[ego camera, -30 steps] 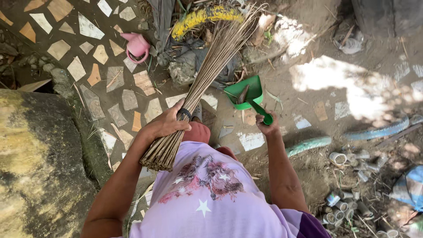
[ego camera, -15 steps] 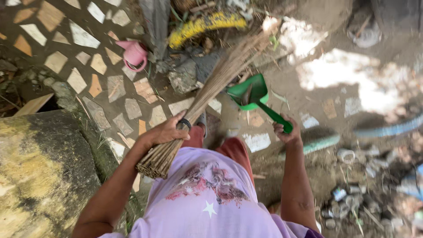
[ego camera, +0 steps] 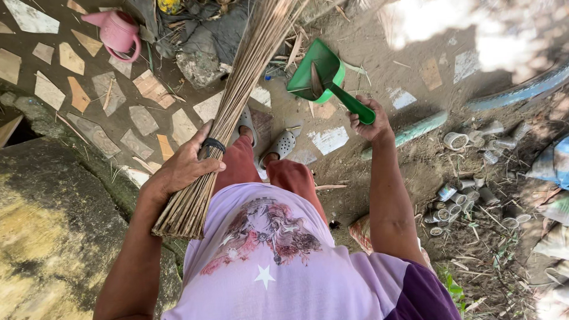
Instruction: The person sweeps debris from an outdoor area into a dustpan using a small broom, moving across different sections of a paved and dirt surface.
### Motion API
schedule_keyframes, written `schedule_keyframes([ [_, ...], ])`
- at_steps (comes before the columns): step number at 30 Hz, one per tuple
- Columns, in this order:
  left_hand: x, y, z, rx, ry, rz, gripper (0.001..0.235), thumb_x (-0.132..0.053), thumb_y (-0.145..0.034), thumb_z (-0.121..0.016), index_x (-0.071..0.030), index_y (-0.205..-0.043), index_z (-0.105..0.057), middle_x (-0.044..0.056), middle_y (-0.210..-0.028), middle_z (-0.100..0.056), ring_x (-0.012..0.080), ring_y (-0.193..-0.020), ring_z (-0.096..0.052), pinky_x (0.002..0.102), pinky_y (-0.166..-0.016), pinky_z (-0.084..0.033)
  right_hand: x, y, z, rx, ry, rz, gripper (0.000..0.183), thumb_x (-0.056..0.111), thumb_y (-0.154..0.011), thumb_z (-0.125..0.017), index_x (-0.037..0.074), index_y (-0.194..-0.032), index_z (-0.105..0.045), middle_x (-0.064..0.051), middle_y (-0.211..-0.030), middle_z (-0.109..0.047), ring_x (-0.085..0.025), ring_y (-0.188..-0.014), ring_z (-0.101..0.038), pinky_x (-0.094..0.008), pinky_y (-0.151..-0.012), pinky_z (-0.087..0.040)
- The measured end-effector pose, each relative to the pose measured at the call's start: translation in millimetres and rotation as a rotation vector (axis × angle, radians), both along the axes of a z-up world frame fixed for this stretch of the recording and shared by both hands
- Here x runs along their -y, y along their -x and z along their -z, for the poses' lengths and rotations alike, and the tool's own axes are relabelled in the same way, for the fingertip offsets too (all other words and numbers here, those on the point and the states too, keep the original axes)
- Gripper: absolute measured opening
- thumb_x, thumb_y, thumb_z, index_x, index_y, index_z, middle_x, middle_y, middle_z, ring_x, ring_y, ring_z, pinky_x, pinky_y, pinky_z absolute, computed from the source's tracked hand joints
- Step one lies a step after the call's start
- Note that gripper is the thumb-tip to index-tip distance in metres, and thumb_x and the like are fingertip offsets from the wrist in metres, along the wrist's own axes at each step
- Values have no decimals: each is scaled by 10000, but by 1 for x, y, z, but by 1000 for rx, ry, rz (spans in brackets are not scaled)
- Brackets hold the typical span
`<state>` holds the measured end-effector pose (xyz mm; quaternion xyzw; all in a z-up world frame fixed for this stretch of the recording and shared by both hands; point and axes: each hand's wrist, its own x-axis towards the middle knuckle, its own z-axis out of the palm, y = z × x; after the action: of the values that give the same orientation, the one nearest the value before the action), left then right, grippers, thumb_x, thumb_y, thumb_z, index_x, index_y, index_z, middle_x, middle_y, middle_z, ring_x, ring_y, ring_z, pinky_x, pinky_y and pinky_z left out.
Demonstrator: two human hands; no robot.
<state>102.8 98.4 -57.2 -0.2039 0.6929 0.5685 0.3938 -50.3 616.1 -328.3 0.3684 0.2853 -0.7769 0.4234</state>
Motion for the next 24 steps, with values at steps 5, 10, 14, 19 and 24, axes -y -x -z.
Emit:
schedule_keyframes([
  [5, -17, -21, -2, 21, 38, -80, 1305, -505, -655, -793, -4, -1635, -92, 162, -1174, -638, 202, -873, -656, 313, -709, -572, -11, -32, 4, -33, -81, 175, 259, 405, -993, -608, 182, -1112, -664, -263, -923, -705, -224, -651, -656, -313, -574, -568],
  [10, -11, -49, -24, 15, 33, -184, 1245, -459, -698, -801, 13, -1618, -107, 174, -1182, -647, 191, -902, -687, 296, -741, -600, -24, -74, 49, -55, -91, 337, 330, 327, -1054, -620, 57, -1244, -636, -202, -993, -699, -225, -758, -670, -338, -698, -605],
  [14, 3, -61, -43, 172, 218, -165, 1262, -462, -649, -773, -138, -1672, -107, 182, -1100, -678, 235, -782, -691, 350, -650, -612, -15, -89, 70, 60, -365, 417, 393, 307, -1020, -593, 145, -1378, -578, -160, -930, -706, -186, -706, -644, -319, -652, -591],
  [19, 28, -68, -50, 44, 187, -181, 1263, -493, -637, -796, -134, -1647, -127, 159, -1135, -675, 219, -758, -700, 363, -624, -620, 24, -109, 72, 74, -515, 292, 427, 201, -1031, -570, 109, -1446, -526, -144, -920, -699, -161, -697, -647, -308, -637, -595],
  [24, 75, -94, -56, 166, 194, -184, 1209, -468, -669, -752, -197, -1672, -134, 180, -1007, -708, 209, -684, -722, 359, -595, -628, 96, -127, 97, 7, -572, 40, 461, 164, -988, -614, 71, -1431, -528, -145, -919, -702, -162, -682, -620, -296, -595, -559],
])
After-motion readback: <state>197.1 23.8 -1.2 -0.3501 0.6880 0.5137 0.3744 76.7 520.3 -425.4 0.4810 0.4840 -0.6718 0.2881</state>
